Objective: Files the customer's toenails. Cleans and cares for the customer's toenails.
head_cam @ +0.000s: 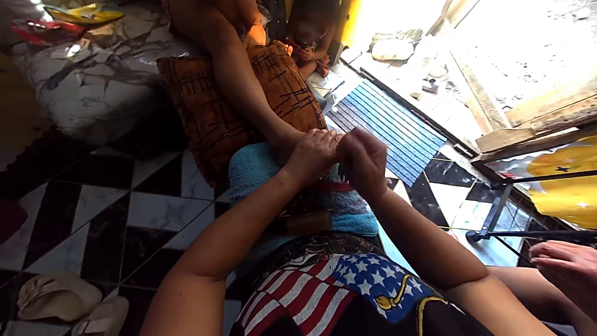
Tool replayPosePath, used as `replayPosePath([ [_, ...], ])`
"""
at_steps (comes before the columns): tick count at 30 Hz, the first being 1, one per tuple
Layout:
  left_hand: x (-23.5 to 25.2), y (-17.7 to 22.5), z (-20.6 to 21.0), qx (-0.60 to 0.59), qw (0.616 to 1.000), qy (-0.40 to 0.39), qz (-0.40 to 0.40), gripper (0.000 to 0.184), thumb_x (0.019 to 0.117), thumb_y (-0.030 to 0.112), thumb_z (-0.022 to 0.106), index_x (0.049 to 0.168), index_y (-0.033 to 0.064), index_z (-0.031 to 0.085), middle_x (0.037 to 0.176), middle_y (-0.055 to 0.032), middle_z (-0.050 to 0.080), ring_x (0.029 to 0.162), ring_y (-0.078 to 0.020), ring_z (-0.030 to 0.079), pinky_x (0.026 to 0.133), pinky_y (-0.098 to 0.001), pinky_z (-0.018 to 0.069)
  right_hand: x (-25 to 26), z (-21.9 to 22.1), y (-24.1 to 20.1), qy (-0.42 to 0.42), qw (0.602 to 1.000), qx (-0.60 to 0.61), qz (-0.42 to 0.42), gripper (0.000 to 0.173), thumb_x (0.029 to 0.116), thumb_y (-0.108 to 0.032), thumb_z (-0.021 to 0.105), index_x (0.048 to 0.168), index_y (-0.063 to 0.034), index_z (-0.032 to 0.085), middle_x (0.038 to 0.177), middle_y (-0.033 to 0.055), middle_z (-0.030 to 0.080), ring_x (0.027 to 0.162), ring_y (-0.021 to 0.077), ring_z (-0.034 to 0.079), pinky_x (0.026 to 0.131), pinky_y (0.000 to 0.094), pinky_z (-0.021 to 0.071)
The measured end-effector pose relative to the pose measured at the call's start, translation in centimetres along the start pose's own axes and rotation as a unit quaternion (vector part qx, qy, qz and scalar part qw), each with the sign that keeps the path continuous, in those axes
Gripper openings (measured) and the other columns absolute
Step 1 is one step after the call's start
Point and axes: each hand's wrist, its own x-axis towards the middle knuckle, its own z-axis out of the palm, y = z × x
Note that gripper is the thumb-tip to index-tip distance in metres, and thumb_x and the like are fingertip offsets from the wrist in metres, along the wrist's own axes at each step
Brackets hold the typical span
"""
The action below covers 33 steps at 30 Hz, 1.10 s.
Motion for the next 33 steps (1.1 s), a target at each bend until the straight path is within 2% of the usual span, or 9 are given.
replayPosePath([
  [4, 0.1, -0.9, -0.7, -0.044, 0.998, -0.040, 0.014, 0.041, 0.1021, 0.024, 0.058, 0.136, 0.0015, 0.062, 0.129, -0.0160, 0.068, 0.124, -0.0317, 0.064, 0.112, -0.0457, 0.0442, -2.4, -1.3, 1.4, -0.262, 0.959, -0.104, -0.030, 0.024, 0.1013, -0.017, 0.056, 0.090, -0.0029, 0.071, 0.068, -0.0001, 0.064, 0.057, 0.0053, 0.060, 0.054, 0.0254, 0.0536],
  [6, -0.1, -1.3, -1.8, -0.054, 0.996, -0.067, 0.022, 0.058, 0.0974, 0.038, 0.065, 0.143, 0.0026, 0.056, 0.138, -0.0153, 0.063, 0.133, -0.0327, 0.056, 0.117, -0.0492, 0.0374, -3.3, -1.9, 1.1, -0.356, 0.897, -0.262, -0.011, 0.023, 0.1014, -0.022, 0.059, 0.098, -0.0057, 0.076, 0.081, 0.0050, 0.072, 0.071, 0.0163, 0.069, 0.068, 0.0398, 0.0589],
  [13, -6.5, -3.3, -7.2, -0.078, 0.981, -0.048, -0.169, 0.094, 0.0767, 0.040, 0.088, 0.156, 0.0179, 0.043, 0.164, -0.0159, 0.035, 0.153, -0.0378, 0.027, 0.123, -0.0637, 0.0169, -4.4, -1.1, -0.9, -0.511, 0.719, -0.444, 0.159, 0.026, 0.0982, -0.009, 0.060, 0.122, -0.0089, 0.068, 0.123, 0.0181, 0.065, 0.111, 0.0400, 0.066, 0.084, 0.0605, 0.0542],
  [16, -12.7, -3.2, -7.6, -0.024, 0.957, -0.035, -0.288, 0.078, 0.0950, 0.057, 0.062, 0.155, 0.0115, 0.043, 0.162, -0.0200, 0.035, 0.150, -0.0423, 0.031, 0.120, -0.0642, 0.0256, -5.9, -0.7, -0.3, -0.471, 0.739, -0.464, 0.130, 0.021, 0.0969, -0.007, 0.061, 0.117, -0.0051, 0.068, 0.119, 0.0199, 0.064, 0.107, 0.0398, 0.067, 0.078, 0.0560, 0.0567],
  [19, -18.8, -1.5, -6.4, -0.069, 0.921, -0.030, -0.383, 0.062, 0.1040, 0.056, 0.045, 0.159, 0.0274, 0.039, 0.169, -0.0113, 0.022, 0.150, -0.0317, 0.035, 0.116, -0.0575, 0.0375, -6.6, -1.4, 0.0, -0.419, 0.766, -0.471, 0.131, 0.016, 0.0997, -0.014, 0.059, 0.107, -0.0026, 0.069, 0.111, 0.0187, 0.066, 0.100, 0.0376, 0.069, 0.076, 0.0546, 0.0567],
  [23, -21.9, 1.1, -7.2, -0.063, 0.923, 0.043, -0.376, 0.042, 0.1053, 0.041, 0.053, 0.130, 0.0103, 0.069, 0.151, -0.0160, 0.051, 0.137, -0.0324, 0.052, 0.109, -0.0540, 0.0457, -7.0, -4.7, 0.0, -0.321, 0.844, -0.422, 0.087, 0.009, 0.0952, -0.012, 0.065, 0.094, -0.0045, 0.071, 0.088, 0.0132, 0.070, 0.077, 0.0321, 0.071, 0.065, 0.0545, 0.0571],
  [27, -19.7, 2.6, -8.1, -0.080, 0.910, 0.129, -0.385, 0.028, 0.1021, 0.028, 0.060, 0.103, 0.0025, 0.074, 0.125, -0.0134, 0.067, 0.121, -0.0238, 0.062, 0.103, -0.0413, 0.0506, -7.2, -8.5, -0.4, -0.251, 0.880, -0.398, 0.065, 0.014, 0.0947, -0.020, 0.064, 0.091, -0.0107, 0.073, 0.083, 0.0032, 0.071, 0.072, 0.0188, 0.070, 0.064, 0.0434, 0.0592],
  [29, -16.9, 3.8, -8.5, -0.257, 0.844, 0.178, -0.436, 0.020, 0.1014, 0.016, 0.061, 0.112, 0.0008, 0.068, 0.110, -0.0048, 0.069, 0.099, -0.0095, 0.069, 0.089, -0.0281, 0.0595, -7.3, -10.0, -1.2, -0.230, 0.882, -0.406, 0.070, 0.014, 0.0937, -0.023, 0.064, 0.090, -0.0122, 0.073, 0.082, 0.0010, 0.071, 0.071, 0.0152, 0.069, 0.063, 0.0388, 0.0590],
  [33, -10.6, 5.2, -9.5, -0.696, 0.477, 0.085, -0.530, 0.031, 0.1104, 0.015, 0.037, 0.125, 0.0006, 0.060, 0.104, -0.0110, 0.073, 0.091, -0.0201, 0.073, 0.086, -0.0353, 0.0596, -7.7, -12.1, -3.5, -0.216, 0.864, -0.447, 0.089, 0.015, 0.0908, -0.024, 0.062, 0.087, -0.0132, 0.072, 0.079, -0.0008, 0.068, 0.067, 0.0140, 0.067, 0.059, 0.0386, 0.0572],
])
